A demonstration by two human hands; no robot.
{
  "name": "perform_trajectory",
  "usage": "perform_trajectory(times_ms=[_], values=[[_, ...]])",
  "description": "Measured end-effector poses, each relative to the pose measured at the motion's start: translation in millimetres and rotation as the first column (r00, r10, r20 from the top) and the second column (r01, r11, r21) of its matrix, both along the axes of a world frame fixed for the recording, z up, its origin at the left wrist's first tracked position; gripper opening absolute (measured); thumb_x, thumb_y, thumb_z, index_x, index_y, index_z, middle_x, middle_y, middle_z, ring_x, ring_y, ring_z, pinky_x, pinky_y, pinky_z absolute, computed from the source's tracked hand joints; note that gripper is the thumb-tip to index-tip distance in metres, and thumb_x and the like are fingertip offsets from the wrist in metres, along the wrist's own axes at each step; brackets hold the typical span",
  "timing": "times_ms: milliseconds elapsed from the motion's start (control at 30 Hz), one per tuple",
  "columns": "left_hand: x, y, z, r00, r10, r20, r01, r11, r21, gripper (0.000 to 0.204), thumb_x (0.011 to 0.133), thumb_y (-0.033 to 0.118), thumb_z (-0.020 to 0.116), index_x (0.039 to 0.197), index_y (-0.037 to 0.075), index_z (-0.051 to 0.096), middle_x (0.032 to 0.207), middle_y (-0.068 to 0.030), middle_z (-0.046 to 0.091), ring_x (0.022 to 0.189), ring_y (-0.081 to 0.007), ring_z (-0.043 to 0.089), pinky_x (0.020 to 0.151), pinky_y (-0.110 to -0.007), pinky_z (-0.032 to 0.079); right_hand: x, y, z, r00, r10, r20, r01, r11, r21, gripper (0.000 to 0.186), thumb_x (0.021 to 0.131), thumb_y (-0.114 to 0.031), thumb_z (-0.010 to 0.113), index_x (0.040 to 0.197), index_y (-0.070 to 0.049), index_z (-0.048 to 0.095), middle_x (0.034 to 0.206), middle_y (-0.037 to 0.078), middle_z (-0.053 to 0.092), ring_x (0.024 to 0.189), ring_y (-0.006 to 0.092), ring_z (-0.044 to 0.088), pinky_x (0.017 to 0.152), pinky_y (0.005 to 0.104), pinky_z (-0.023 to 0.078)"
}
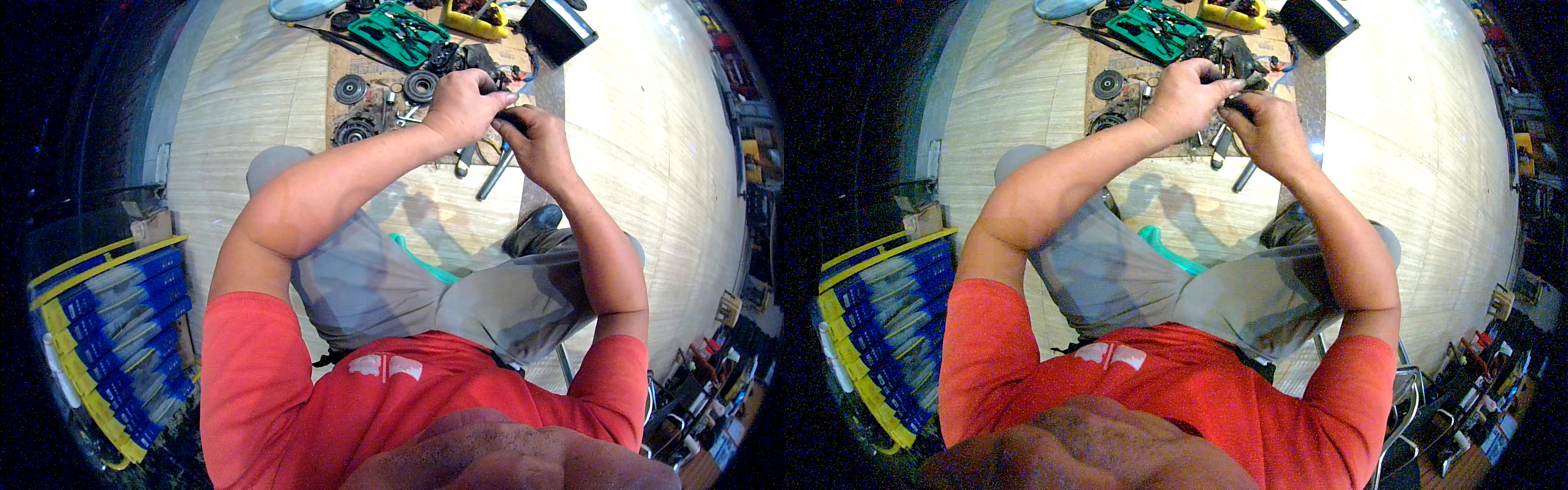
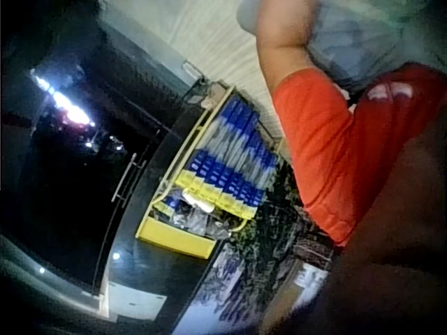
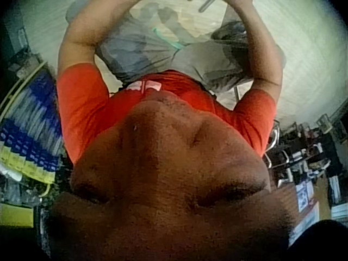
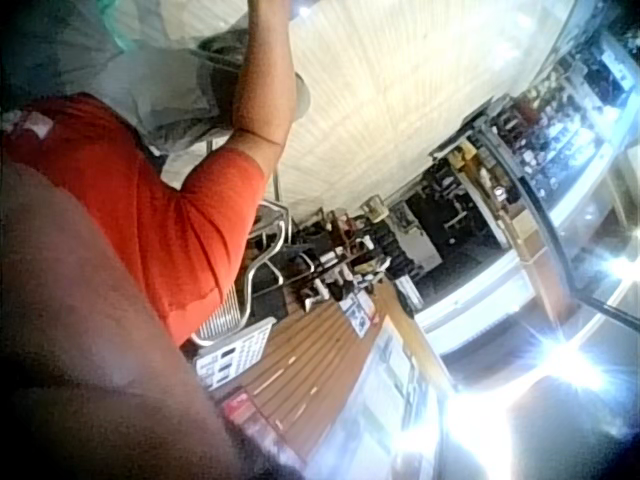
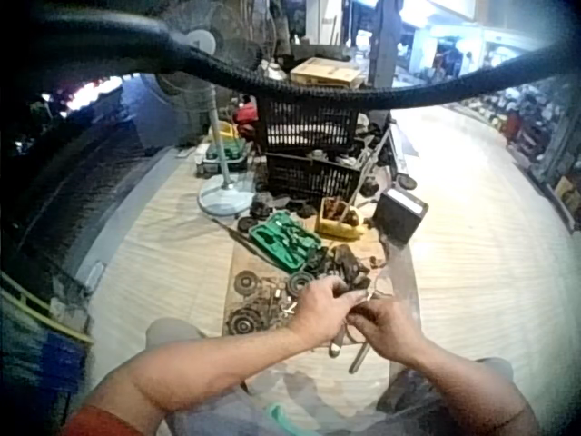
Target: The person holds a mechanical component and uses a small pin to clear debris or adjust internal parts, then rotates and cleans the component.
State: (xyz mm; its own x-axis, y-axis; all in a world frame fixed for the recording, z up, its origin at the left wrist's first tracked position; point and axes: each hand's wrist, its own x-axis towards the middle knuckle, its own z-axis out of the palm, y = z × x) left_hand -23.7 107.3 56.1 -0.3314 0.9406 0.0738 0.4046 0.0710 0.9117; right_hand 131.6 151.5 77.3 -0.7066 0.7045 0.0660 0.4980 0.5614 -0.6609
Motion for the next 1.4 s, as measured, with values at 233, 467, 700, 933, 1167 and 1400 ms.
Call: perform_trajectory(times_ms=[233, 467, 700, 933, 1167, 1400], values=[[-1.1, 4.3, -6.5, 0.978, -0.106, 0.182, 0.089, 0.991, 0.099, 0.029, 0.083, 0.029, 0.066, 0.085, 0.0, 0.069, 0.073, -0.017, 0.067, 0.067, -0.0264, 0.066, 0.066, -0.036, 0.051, 2.6, 7.7, 1.1, 0.999, -0.042, 0.02, 0.043, 0.997, -0.063, 0.021, 0.083, -0.02, 0.066, 0.089, -0.001, 0.068, 0.077, 0.021, 0.064, 0.07, 0.0354, 0.064, 0.065, 0.0406, 0.049], [-3.8, -3.4, 11.1, 0.993, -0.116, 0.012, 0.116, 0.993, -0.004, 0.027, 0.082, 0.026, 0.065, 0.087, 0.0, 0.069, 0.074, -0.0177, 0.066, 0.068, -0.0276, 0.066, 0.066, -0.037, 0.051, 3.3, 7.4, 2.5, 1.0, -0.02, 0.007, 0.02, 1.0, -0.02, 0.02, 0.083, -0.019, 0.066, 0.09, -0.001, 0.068, 0.08, 0.022, 0.064, 0.071, 0.0363, 0.063, 0.065, 0.0407, 0.049], [-1.5, -0.4, 4.5, 0.997, -0.077, 0.011, 0.077, 0.997, 0.019, 0.028, 0.079, 0.027, 0.068, 0.081, -0.001, 0.068, 0.072, -0.0182, 0.066, 0.067, -0.0289, 0.066, 0.065, -0.038, 0.051, 0.2, 4.2, 4.3, 0.999, 0.018, 0.035, -0.022, 0.994, 0.102, 0.018, 0.082, -0.016, 0.063, 0.089, -0.001, 0.066, 0.082, 0.022, 0.063, 0.077, 0.0392, 0.062, 0.068, 0.0432, 0.049], [0.6, -2.1, 4.5, 0.999, -0.054, -0.005, 0.054, 0.998, 0.021, 0.031, 0.077, 0.029, 0.07, 0.079, -0.002, 0.067, 0.07, -0.0192, 0.065, 0.067, -0.0297, 0.066, 0.064, -0.038, 0.051, -2.2, -2.3, 2.5, 0.999, 0.005, 0.039, -0.009, 0.993, 0.121, 0.018, 0.082, -0.016, 0.063, 0.092, -0.001, 0.065, 0.085, 0.022, 0.064, 0.08, 0.0402, 0.062, 0.071, 0.0457, 0.049], [-0.4, 0.8, -0.2, 0.991, -0.107, 0.083, 0.102, 0.993, 0.053, 0.025, 0.082, 0.023, 0.068, 0.084, -0.001, 0.068, 0.07, -0.0079, 0.065, 0.064, -0.0112, 0.057, 0.062, -0.03, 0.048, 1.8, 2.8, -1.0, 1.0, 0.021, -0.007, -0.02, 0.994, 0.112, 0.019, 0.082, -0.019, 0.064, 0.091, -0.002, 0.066, 0.082, 0.021, 0.064, 0.075, 0.0393, 0.062, 0.068, 0.0449, 0.049], [-7.5, -1.2, 5.3, 0.975, -0.204, 0.09, 0.197, 0.977, 0.081, 0.023, 0.085, 0.02, 0.064, 0.092, -0.001, 0.069, 0.072, -0.0046, 0.066, 0.066, -0.0091, 0.056, 0.064, -0.028, 0.047, 7.2, 11.7, 1.6, 0.999, 0.007, 0.033, -0.007, 1.0, -0.011, 0.022, 0.082, -0.023, 0.066, 0.087, -0.002, 0.068, 0.076, 0.022, 0.063, 0.071, 0.0386, 0.062, 0.065, 0.0441, 0.048]])
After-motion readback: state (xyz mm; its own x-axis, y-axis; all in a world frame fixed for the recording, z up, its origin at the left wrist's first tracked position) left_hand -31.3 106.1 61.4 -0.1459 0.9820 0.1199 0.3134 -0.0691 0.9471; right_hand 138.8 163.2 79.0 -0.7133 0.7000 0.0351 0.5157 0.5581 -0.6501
